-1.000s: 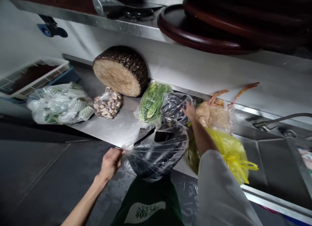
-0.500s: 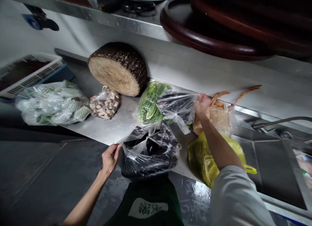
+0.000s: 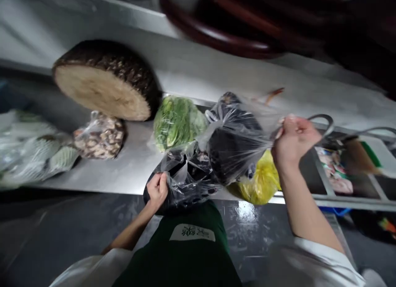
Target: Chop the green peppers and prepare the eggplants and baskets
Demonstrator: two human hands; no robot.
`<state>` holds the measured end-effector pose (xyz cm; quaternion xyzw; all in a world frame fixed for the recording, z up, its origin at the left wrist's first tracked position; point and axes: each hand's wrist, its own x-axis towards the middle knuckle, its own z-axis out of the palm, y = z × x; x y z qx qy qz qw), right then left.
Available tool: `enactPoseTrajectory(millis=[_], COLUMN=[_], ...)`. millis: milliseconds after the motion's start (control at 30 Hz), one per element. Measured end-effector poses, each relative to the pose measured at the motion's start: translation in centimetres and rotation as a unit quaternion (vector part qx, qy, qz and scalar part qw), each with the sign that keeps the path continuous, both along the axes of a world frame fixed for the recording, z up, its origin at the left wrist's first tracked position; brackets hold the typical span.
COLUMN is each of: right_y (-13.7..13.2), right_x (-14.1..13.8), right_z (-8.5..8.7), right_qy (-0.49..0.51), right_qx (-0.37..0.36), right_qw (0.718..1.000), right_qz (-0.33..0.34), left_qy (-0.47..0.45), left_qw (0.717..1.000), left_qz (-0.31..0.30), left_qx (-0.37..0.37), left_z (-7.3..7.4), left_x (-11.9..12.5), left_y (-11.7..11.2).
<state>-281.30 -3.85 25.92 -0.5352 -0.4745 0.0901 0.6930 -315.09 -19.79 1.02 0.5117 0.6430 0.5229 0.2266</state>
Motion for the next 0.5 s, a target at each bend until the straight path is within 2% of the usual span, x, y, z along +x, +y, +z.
enactPoseTrajectory(millis=[100, 200, 300, 367, 433, 500], right_y=[-4.9, -9.8, -15.5, -19.6, -23.8, -28.0], right_x=[2.4, 6.6, 11.1, 13.7, 15.9, 18.0], right_z=[0.1, 0.8, 0.8, 0.3, -0.6, -1.6], right_qy=[0.008, 0.045, 0.035, 0.032, 0.044, 0.063], right_qx=[-0.008, 0.006, 0.002, -0.006, -0.020, -0.032], right_qw=[0.998, 0.988, 0.974, 0.961, 0.945, 0.928], right_qz=[-0.063, -0.151, -0.225, -0.274, -0.323, -0.366], left_qy=[0.020, 0.082, 0.147, 0.171, 0.214, 0.288], left_qw=[0.997, 0.987, 0.977, 0.972, 0.964, 0.941], left_qz=[-0.073, -0.117, -0.098, -0.084, -0.089, -0.097], left_qx=[-0.023, -0.071, -0.117, -0.138, -0.132, -0.151], left_z=[0.2, -1.7, -4.5, -5.2, -4.0, -1.0], left_x=[1.0, 0.3, -1.9, -3.4, -4.3, -4.1], left_y=[3.2, 5.1, 5.3, 5.1, 5.1, 5.2])
